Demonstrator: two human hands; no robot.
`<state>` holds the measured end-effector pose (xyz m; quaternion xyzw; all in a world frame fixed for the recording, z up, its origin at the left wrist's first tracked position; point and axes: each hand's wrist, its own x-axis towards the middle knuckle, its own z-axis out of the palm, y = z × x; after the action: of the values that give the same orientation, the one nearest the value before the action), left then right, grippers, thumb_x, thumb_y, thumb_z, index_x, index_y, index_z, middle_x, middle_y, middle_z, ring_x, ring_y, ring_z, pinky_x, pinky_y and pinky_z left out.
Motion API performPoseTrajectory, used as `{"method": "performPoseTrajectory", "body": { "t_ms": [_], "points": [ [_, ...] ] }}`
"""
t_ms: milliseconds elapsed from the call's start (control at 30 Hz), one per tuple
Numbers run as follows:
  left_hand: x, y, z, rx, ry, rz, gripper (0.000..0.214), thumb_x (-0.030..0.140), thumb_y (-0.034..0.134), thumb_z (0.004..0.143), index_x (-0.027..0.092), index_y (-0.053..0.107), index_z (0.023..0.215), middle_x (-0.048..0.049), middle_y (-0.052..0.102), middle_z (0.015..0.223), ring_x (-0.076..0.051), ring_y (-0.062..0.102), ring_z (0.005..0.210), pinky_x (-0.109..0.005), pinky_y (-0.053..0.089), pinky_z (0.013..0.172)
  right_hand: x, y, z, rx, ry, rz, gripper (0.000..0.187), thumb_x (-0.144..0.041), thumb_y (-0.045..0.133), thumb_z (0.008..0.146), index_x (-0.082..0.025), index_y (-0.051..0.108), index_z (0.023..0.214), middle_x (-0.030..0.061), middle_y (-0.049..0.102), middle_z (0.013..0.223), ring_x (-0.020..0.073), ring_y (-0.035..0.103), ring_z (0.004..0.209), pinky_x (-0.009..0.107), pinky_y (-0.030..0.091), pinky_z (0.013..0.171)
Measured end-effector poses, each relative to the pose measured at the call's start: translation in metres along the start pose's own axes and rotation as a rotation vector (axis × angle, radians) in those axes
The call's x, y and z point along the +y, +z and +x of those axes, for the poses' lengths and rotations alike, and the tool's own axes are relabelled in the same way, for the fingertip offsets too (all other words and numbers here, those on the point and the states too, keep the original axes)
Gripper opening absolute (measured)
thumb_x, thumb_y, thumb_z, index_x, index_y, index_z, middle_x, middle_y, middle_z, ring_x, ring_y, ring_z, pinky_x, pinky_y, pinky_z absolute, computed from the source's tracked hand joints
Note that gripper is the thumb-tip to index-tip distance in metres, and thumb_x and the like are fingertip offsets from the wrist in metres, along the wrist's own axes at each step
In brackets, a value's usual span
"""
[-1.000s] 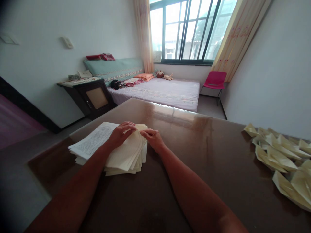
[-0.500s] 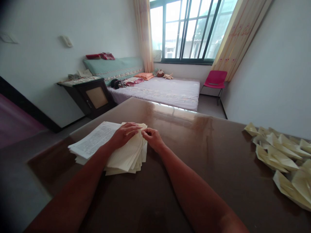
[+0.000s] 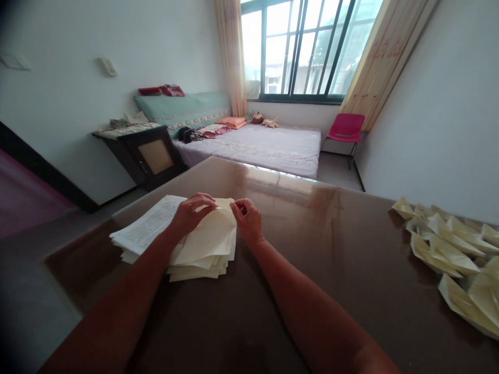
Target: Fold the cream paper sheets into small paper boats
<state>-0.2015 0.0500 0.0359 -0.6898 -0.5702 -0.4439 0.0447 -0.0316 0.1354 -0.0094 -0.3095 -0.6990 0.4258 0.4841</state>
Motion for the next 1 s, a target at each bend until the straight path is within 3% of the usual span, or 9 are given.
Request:
{"method": "performPoseTrajectory", "body": {
  "t_ms": [100,200,367,533,667,900,1000],
  "points": [
    [0.002,0.002,-0.001,0.034,-0.025,-0.008,0.014,0.033,0.065,0.082,0.02,0.07,0.081,-0.0041,0.067,0.09,-0.017,0.063,0.088,-0.032,0.049,0.084,-0.009,0.001,-0.005,-0.138,-0.15,-0.11,0.026,-0.042,0.056,0.085,-0.02,0.069,0.092,0.0029,0.066,0.088,0.011,0.054,0.063,0.024,0.044,0.064],
    [0.004,0.0,0.0,0.056,-0.03,-0.017,0.015,0.035,0.066,0.081,0.02,0.068,0.079,-0.0041,0.067,0.091,-0.017,0.063,0.09,-0.031,0.049,0.086,-0.011,0.002,-0.008,-0.192,-0.193,-0.188,0.021,-0.037,0.056,0.085,-0.022,0.071,0.085,0.0025,0.067,0.086,0.0138,0.058,0.071,0.026,0.044,0.07],
    [0.004,-0.009,0.002,0.011,-0.084,0.109,0.033,0.037,0.06,0.085,0.023,0.061,0.115,-0.0039,0.068,0.101,-0.02,0.058,0.105,-0.039,0.045,0.097,-0.003,0.0,-0.002,-0.06,-0.028,-0.04,0.023,-0.04,0.064,0.077,-0.019,0.067,0.068,-0.0002,0.062,0.067,0.0128,0.052,0.062,0.025,0.041,0.062],
    [-0.001,-0.009,0.003,-0.05,-0.237,0.069,0.061,0.038,0.068,0.076,0.023,0.049,0.132,-0.0086,0.059,0.118,-0.02,0.06,0.097,-0.032,0.054,0.075,0.007,-0.001,0.005,0.024,0.182,0.336,0.032,-0.049,0.068,0.07,-0.017,0.062,0.067,-0.0027,0.056,0.06,0.0107,0.047,0.056,0.024,0.038,0.054],
    [-0.001,-0.006,0.005,0.009,-0.4,-0.118,0.066,0.032,0.065,0.076,0.02,0.043,0.137,-0.002,0.065,0.089,-0.014,0.062,0.075,-0.026,0.053,0.069,0.008,-0.002,0.005,0.076,0.215,0.487,0.035,-0.053,0.064,0.072,-0.017,0.062,0.072,-0.0032,0.055,0.063,0.01,0.046,0.056,0.023,0.039,0.055],
    [0.01,0.001,0.006,0.107,-0.424,-0.045,0.037,0.043,0.056,0.083,0.015,0.067,0.105,0.0005,0.066,0.069,-0.011,0.057,0.055,-0.022,0.046,0.056,-0.001,-0.01,0.014,0.115,0.112,0.124,0.037,-0.053,0.045,0.084,-0.019,0.056,0.073,-0.0031,0.051,0.063,0.0116,0.045,0.06,0.022,0.038,0.057],
    [0.016,0.006,0.005,0.085,-0.391,0.012,0.037,0.042,0.049,0.088,0.017,0.066,0.109,0.0013,0.065,0.066,-0.01,0.057,0.051,-0.021,0.047,0.056,-0.012,-0.037,0.023,0.049,0.055,-0.126,0.035,-0.05,0.045,0.085,-0.02,0.053,0.069,-0.0031,0.05,0.06,0.0124,0.045,0.059,0.023,0.036,0.057]
  ]
}}
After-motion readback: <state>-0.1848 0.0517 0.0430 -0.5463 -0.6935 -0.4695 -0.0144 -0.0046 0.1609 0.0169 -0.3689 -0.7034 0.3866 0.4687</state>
